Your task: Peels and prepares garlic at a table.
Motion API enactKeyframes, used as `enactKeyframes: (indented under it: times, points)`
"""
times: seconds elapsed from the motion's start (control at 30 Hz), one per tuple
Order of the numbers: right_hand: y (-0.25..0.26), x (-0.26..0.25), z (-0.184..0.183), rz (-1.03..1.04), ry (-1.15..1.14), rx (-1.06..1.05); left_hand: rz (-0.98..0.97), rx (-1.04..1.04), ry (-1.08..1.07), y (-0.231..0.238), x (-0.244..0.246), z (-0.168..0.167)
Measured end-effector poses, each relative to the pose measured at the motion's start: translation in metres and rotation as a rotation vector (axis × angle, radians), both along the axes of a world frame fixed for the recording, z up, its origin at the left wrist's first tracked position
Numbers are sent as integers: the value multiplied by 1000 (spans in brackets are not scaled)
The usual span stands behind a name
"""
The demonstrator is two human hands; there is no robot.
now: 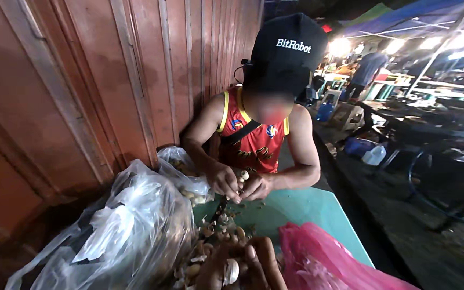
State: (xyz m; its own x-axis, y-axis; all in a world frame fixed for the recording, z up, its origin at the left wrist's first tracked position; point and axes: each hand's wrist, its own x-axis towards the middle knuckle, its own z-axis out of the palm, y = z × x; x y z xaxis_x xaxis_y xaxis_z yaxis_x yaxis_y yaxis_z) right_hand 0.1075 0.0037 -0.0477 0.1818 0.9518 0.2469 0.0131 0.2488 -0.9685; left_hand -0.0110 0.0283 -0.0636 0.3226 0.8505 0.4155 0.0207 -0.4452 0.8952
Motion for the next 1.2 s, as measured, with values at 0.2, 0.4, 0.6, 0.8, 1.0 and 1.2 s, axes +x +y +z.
enactKeyframes:
  times: [0.2, 0.4, 0.6, 0.8, 1.0, 1.2]
  points:
    - [-3, -5, 12, 38, 134, -130, 72, 51, 23, 2, 1, -8]
    - [-7, 7, 17, 128, 199, -216, 168, 26, 42, 7, -1, -9]
    - [-5, 13, 15, 153, -3, -145, 163, 12, 4, 11, -4, -2]
    - [-8, 12, 18, 83, -255, -175, 95, 46, 35, 13, -4, -7]
    - [-9, 16, 21, 6, -368, -150, 16, 163, 14, 12, -5, -2]
    - [-8, 22, 18, 50, -317, -110, 35, 195, -42, 10, -4, -4]
